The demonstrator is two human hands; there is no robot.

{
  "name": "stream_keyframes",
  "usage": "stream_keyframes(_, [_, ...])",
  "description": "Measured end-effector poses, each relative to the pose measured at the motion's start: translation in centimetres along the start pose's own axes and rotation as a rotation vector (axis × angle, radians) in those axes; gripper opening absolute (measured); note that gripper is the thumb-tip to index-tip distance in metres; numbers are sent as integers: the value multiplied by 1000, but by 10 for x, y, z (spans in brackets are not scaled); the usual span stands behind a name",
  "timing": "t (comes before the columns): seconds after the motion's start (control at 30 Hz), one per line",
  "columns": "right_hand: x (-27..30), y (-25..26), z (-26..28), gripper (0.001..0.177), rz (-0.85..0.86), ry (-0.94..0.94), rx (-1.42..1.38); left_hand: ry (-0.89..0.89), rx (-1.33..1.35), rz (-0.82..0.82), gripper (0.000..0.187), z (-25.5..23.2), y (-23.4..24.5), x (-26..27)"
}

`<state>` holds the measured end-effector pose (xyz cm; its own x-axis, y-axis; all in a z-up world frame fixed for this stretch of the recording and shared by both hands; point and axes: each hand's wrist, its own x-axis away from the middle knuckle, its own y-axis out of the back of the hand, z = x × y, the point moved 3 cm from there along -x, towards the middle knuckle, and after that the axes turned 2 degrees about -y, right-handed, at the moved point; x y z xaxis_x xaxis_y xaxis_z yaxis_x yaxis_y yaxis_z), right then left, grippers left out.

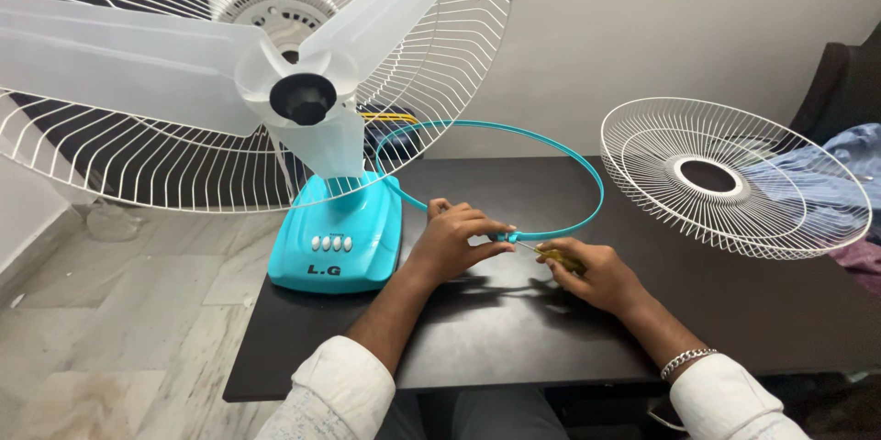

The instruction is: The person removes the front grill of a table fan by hand. Then, using a screwdriver, they loosen a screw on the fan's neck ring and remove a small plastic piece from the ring.

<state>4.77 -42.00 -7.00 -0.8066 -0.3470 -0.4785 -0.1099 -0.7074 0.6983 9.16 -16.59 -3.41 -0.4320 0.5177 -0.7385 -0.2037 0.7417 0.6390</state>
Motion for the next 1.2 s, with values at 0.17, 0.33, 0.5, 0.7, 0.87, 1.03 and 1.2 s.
stream_keyframes(0.17, [-4,0,2,31,64,-163,-158,-14,-4,-3,28,0,-1,1])
stream_keyframes(0.33, [-8,-3,-2,36,124,-370,-402,-3,-41,27,29,0,-3,1])
stream_keyframes(0.5, [-6,-5,-5,35,102,-477,-414,-44,-35,8,27,0,-6,2])
stream_keyframes(0.7, [-1,-3,-9,33,68,-458,-289,-50,-69,33,27,1,-9,2])
stream_keyframes(0.87, [-1,-2,-19,35,76,-347,-292,-82,-63,22,27,1,-12,5])
stream_keyframes(1.03, [0,-1,-29,34,95,-390,-420,-45,-25,22,27,3,-13,8])
stream_keyframes(1.2, [0,0,-32,31,55,-529,-494,-42,-34,50,28,3,-12,7])
